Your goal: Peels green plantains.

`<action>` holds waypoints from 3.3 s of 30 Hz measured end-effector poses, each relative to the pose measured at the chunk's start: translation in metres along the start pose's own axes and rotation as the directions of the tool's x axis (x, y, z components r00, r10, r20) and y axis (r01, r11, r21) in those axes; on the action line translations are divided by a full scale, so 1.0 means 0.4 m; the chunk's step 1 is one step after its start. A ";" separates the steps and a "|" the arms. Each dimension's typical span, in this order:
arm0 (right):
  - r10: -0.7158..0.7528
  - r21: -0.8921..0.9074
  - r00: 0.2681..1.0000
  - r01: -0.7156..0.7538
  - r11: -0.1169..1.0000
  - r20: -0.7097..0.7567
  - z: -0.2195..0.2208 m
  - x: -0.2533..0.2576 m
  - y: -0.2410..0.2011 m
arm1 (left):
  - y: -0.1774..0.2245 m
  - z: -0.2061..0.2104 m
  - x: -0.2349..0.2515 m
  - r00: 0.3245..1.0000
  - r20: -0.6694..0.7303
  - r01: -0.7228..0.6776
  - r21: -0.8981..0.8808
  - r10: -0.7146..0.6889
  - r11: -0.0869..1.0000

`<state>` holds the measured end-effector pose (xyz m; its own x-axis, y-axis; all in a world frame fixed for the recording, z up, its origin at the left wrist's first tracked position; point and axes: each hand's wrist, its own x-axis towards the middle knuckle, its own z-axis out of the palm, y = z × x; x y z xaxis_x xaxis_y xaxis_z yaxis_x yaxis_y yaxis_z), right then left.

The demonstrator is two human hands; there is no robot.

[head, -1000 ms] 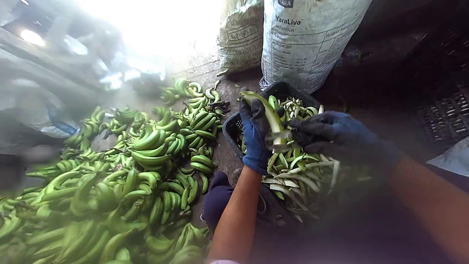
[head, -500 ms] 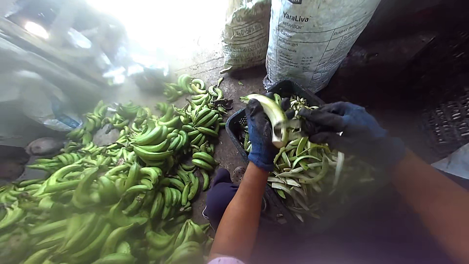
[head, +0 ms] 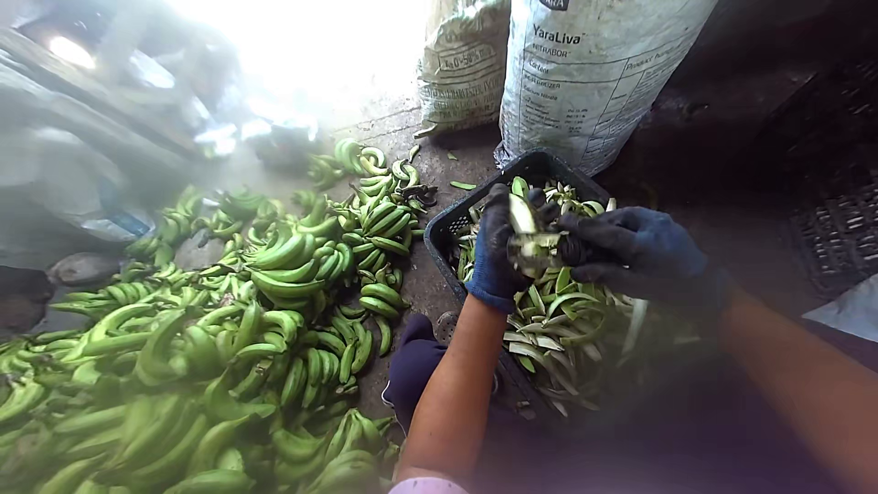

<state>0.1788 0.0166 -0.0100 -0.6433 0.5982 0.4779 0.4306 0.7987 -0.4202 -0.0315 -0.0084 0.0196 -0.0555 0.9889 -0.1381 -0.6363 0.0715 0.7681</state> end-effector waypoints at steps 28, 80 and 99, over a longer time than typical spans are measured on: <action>0.284 0.130 0.944 -0.307 0.943 0.170 -0.030 0.008 0.002 | 0.011 -0.021 -0.037 0.989 -0.073 0.147 0.456 -0.128 0.878; 0.515 0.693 0.541 0.189 0.696 -0.665 -0.677 -0.079 0.105 | -0.207 -0.021 0.324 0.967 -0.245 0.237 0.965 -0.070 -0.111; 0.745 0.846 0.577 -0.532 0.032 0.334 -0.049 -0.077 0.129 | -0.072 -0.007 0.161 0.998 -0.063 0.044 0.755 0.007 0.655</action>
<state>0.2332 0.0405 -0.0312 -0.2621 0.9187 -0.2953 -0.1800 -0.3472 -0.9204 -0.0189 0.0527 -0.0130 -0.1083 0.9791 -0.1723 0.1618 0.1884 0.9687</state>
